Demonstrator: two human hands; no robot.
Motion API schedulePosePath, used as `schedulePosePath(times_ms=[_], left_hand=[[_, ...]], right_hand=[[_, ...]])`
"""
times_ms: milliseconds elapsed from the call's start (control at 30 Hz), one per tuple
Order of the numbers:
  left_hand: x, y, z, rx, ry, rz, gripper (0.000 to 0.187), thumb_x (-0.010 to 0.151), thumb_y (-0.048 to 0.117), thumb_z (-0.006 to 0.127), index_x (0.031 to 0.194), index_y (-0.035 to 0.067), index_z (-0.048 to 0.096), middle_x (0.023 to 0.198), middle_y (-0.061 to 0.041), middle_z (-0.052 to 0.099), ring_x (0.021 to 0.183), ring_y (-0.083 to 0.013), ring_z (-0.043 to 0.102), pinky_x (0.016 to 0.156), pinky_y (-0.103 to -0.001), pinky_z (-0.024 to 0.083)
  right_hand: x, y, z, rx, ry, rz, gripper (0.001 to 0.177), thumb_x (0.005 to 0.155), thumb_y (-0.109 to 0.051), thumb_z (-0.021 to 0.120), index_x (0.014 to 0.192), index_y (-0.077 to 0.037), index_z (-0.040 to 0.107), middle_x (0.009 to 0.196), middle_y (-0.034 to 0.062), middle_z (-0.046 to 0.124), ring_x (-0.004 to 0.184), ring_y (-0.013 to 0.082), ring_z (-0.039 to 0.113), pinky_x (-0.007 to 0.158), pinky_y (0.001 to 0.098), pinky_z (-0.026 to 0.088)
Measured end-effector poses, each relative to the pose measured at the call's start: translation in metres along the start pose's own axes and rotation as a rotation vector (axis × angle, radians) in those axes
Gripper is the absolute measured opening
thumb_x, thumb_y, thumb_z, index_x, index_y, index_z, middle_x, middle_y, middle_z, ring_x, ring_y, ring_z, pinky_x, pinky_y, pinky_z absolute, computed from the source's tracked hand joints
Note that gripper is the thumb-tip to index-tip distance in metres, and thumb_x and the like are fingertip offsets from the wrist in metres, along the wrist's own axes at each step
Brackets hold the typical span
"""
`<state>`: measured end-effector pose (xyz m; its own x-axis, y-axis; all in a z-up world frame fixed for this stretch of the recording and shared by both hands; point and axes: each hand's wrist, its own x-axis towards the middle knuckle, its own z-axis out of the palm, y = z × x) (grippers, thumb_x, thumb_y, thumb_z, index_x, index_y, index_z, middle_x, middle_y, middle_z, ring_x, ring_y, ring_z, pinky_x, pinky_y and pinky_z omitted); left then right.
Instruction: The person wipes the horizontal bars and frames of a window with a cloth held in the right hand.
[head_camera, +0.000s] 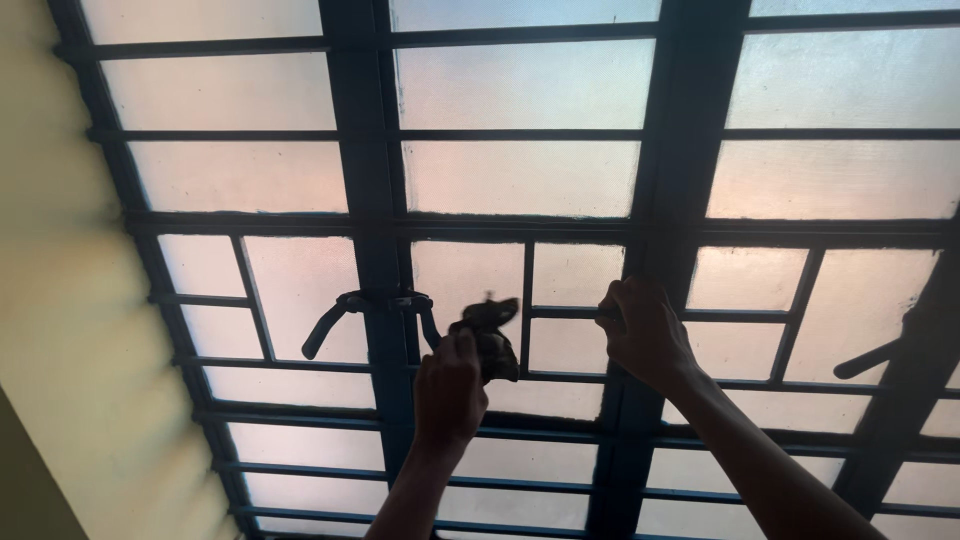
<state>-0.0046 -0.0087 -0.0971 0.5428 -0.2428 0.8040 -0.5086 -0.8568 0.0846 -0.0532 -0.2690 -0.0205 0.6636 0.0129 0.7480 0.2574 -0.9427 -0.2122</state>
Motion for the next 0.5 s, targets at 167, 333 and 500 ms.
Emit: schedulePosePath(times_ms=[167, 333, 500], left_hand=[[-0.002, -0.011, -0.012, -0.211, 0.098, -0.119, 0.049, 0.089, 0.009, 0.068, 0.133, -0.003, 0.049, 0.1, -0.018, 0.065, 0.083, -0.0243, 0.071, 0.075, -0.039, 0.06], [0.029, -0.039, -0.029, -0.227, 0.414, -0.132, 0.045, 0.1, 0.009, 0.057, 0.141, -0.003, 0.043, 0.108, -0.021, 0.062, 0.083, -0.0243, 0.068, 0.064, -0.037, 0.06], [0.041, -0.053, -0.042, -0.23, 0.404, -0.192, 0.048, 0.101, 0.008, 0.056, 0.146, 0.001, 0.041, 0.113, -0.025, 0.057, 0.083, -0.0254, 0.069, 0.059, -0.034, 0.062]], right_hand=[[0.0, 0.003, 0.002, -0.009, -0.023, 0.021, 0.015, 0.084, -0.013, 0.079, 0.087, -0.007, 0.066, 0.097, 0.0085, 0.063, 0.107, 0.0256, 0.058, 0.081, 0.0414, 0.056], [0.001, 0.006, 0.005, 0.012, 0.01, -0.019, 0.016, 0.082, -0.011, 0.08, 0.088, -0.006, 0.066, 0.1, 0.0092, 0.063, 0.109, 0.0269, 0.057, 0.08, 0.041, 0.057], [-0.001, 0.002, 0.004, -0.023, 0.006, -0.011, 0.018, 0.082, -0.011, 0.08, 0.088, -0.006, 0.064, 0.096, 0.0102, 0.061, 0.103, 0.028, 0.058, 0.079, 0.0423, 0.056]])
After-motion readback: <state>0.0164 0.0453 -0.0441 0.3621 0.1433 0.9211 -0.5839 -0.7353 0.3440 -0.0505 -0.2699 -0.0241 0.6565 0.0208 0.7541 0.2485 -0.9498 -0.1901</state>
